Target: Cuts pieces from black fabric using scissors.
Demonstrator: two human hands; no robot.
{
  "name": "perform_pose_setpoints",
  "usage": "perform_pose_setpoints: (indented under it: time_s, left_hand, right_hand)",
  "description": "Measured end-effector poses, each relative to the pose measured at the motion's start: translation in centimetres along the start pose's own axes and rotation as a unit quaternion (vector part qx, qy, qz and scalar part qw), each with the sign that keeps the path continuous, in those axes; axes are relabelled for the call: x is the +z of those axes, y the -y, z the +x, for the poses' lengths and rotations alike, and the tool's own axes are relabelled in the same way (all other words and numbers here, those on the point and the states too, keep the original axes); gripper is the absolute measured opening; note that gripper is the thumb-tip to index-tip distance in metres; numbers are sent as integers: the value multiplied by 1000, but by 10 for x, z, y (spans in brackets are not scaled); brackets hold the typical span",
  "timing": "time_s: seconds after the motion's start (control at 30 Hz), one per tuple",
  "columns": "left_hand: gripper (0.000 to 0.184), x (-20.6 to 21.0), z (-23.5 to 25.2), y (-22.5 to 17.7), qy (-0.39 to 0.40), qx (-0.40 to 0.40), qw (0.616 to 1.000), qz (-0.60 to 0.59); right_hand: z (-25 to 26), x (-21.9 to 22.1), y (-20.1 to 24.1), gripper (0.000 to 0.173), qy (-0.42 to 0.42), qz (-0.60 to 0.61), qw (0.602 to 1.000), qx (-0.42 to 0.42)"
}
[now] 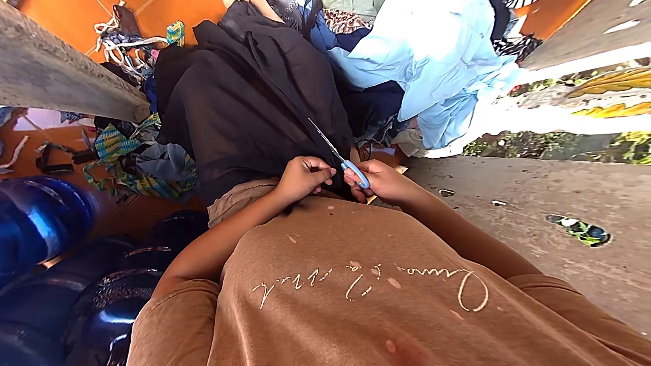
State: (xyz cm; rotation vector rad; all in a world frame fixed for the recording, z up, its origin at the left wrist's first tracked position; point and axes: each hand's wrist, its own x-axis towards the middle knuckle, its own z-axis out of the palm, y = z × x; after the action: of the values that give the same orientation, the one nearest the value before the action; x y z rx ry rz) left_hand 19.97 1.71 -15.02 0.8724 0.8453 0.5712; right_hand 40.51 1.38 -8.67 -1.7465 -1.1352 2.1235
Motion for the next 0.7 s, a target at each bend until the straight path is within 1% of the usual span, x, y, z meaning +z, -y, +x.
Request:
perform_pose_setpoints:
  time_s: [0.13, 0.4, 0.57, 0.63, 0.7]
  left_hand:
    - [13, 0, 0, 0, 4, 2, 1000, 15]
    - [11, -3, -1, 2, 13, 31, 999, 36]
    - [10, -3, 0, 2, 9, 30, 999, 24]
    - [10, -4, -1, -4, 7, 11, 999, 38]
    - [12, -9, -3, -19, 25, -31, 994, 104]
  right_hand:
    - [3, 2, 7, 40, -14, 7, 1000, 27]
    - [15, 4, 21, 41, -14, -28, 999, 7]
    - [16, -2, 19, 37, -6, -31, 1000, 1]
    - [11, -14, 19, 37, 21, -38, 999, 10]
    - [3, -38, 20, 33, 86, -90, 992, 14]
